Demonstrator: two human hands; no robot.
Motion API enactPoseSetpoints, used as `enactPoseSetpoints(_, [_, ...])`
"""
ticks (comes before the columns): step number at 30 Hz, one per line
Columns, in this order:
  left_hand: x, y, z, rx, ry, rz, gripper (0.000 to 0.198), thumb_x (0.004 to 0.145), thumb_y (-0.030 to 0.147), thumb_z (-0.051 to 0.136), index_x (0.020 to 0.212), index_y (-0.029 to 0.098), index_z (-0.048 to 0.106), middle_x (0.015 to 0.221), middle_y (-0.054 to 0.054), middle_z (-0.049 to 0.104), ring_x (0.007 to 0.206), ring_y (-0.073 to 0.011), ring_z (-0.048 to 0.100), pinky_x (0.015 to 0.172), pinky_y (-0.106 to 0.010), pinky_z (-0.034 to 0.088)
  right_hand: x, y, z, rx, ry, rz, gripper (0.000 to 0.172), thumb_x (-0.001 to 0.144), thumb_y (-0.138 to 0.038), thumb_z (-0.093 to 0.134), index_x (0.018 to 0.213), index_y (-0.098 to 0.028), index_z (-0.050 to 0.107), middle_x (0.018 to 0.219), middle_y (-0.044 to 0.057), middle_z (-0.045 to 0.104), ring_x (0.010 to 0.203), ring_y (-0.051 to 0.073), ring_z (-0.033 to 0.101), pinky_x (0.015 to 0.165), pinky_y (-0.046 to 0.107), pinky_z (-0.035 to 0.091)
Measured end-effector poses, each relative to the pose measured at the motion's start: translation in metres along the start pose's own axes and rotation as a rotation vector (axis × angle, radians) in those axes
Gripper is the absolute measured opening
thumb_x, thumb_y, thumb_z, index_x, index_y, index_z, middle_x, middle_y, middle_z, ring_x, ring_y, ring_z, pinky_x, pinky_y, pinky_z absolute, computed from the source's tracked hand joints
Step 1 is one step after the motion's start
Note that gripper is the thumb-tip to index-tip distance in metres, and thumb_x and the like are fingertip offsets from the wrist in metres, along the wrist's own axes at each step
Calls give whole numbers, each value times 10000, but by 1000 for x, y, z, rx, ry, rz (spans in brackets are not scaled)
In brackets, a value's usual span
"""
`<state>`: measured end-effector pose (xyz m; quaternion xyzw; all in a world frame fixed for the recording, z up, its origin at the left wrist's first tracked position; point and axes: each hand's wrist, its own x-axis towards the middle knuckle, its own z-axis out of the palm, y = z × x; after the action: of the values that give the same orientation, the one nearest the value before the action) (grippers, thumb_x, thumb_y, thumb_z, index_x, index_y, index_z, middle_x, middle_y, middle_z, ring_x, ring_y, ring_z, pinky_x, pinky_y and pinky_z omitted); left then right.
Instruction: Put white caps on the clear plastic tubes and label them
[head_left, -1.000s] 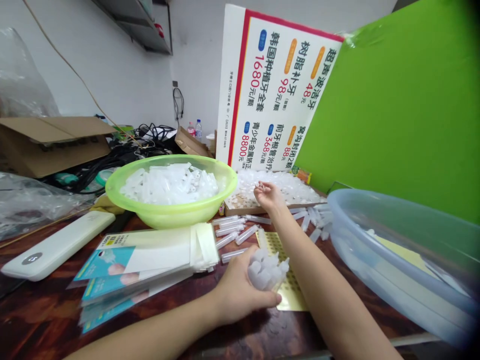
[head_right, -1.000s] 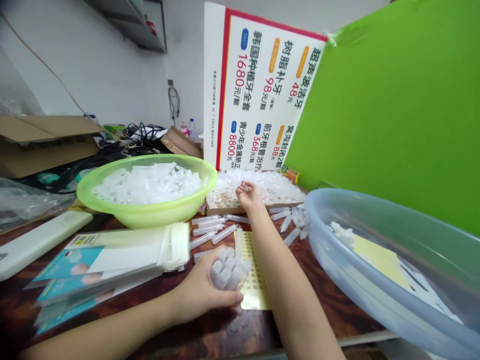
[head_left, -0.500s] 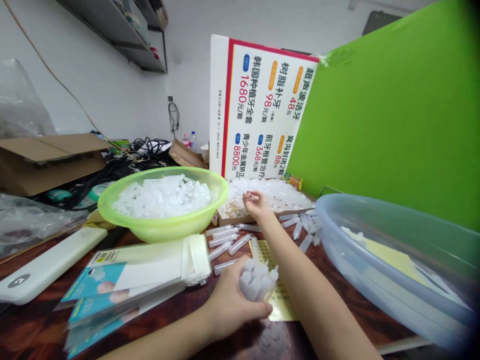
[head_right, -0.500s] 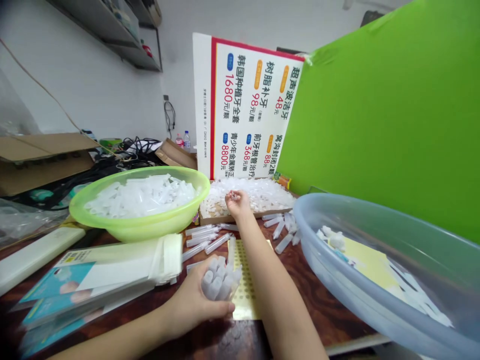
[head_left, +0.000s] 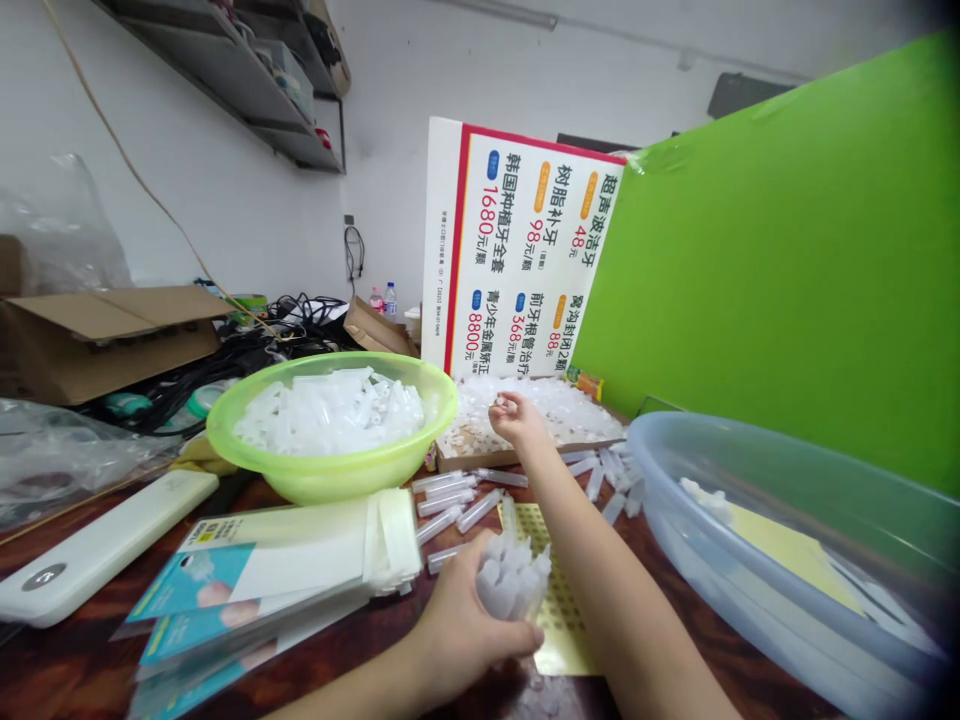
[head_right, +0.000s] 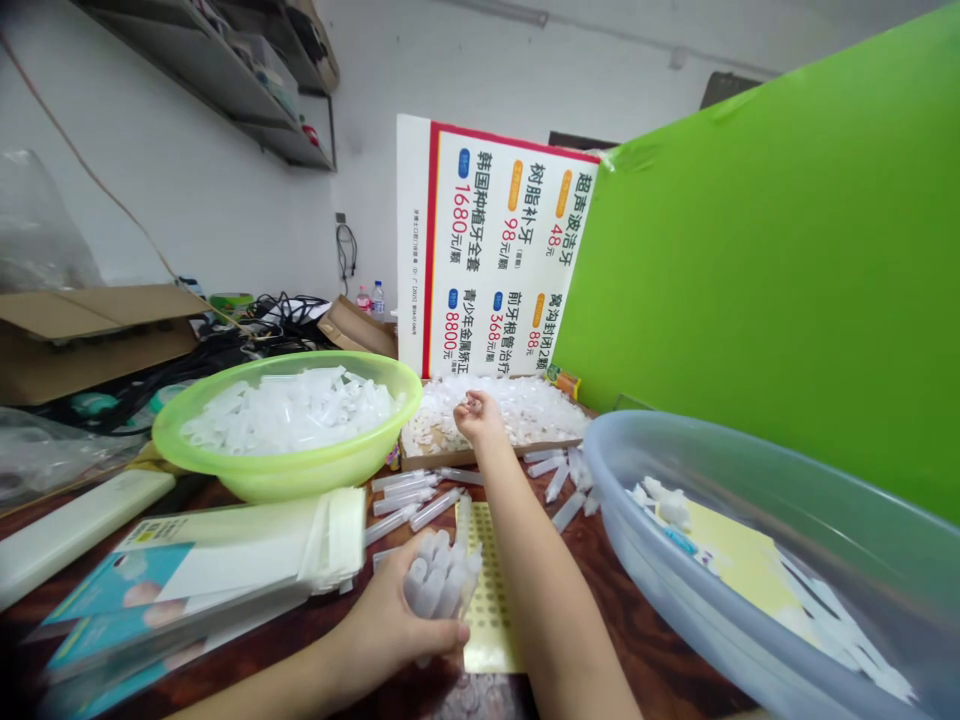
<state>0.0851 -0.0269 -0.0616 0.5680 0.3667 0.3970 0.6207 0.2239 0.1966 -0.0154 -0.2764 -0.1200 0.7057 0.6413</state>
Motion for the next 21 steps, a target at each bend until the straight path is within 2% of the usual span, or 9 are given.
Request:
enactPoseSetpoints(4, [1,-1,1,-47,-9,1,506,512,101,745,942,162,486,787,42,560,721,-124,499,653,-218,394,-1,-6,2,9,-42,-1,329,909,-320,554,1194,-155,541,1180,88,575,988,207,601,822,411,523])
enactPoseSetpoints(11, [1,0,1,-45,-39,-41,451,517,109,718,904,184,497,791,36,575,730,-135,515,653,-221,394,-3,-8,11,13,-100,-2,326,910,-319,554,1191,-154,542,1174,87,578,981,205,603,816,406,525])
enactPoseSetpoints(21, [-2,5,0,-17,-45,5,384,531,82,707,806,183,458,705,63,502,649,-100,444,584,-199,345,-17,9,28,-120,-140,-8,303,912,-313,552,1166,-149,552,1128,79,594,925,185,616,770,373,540])
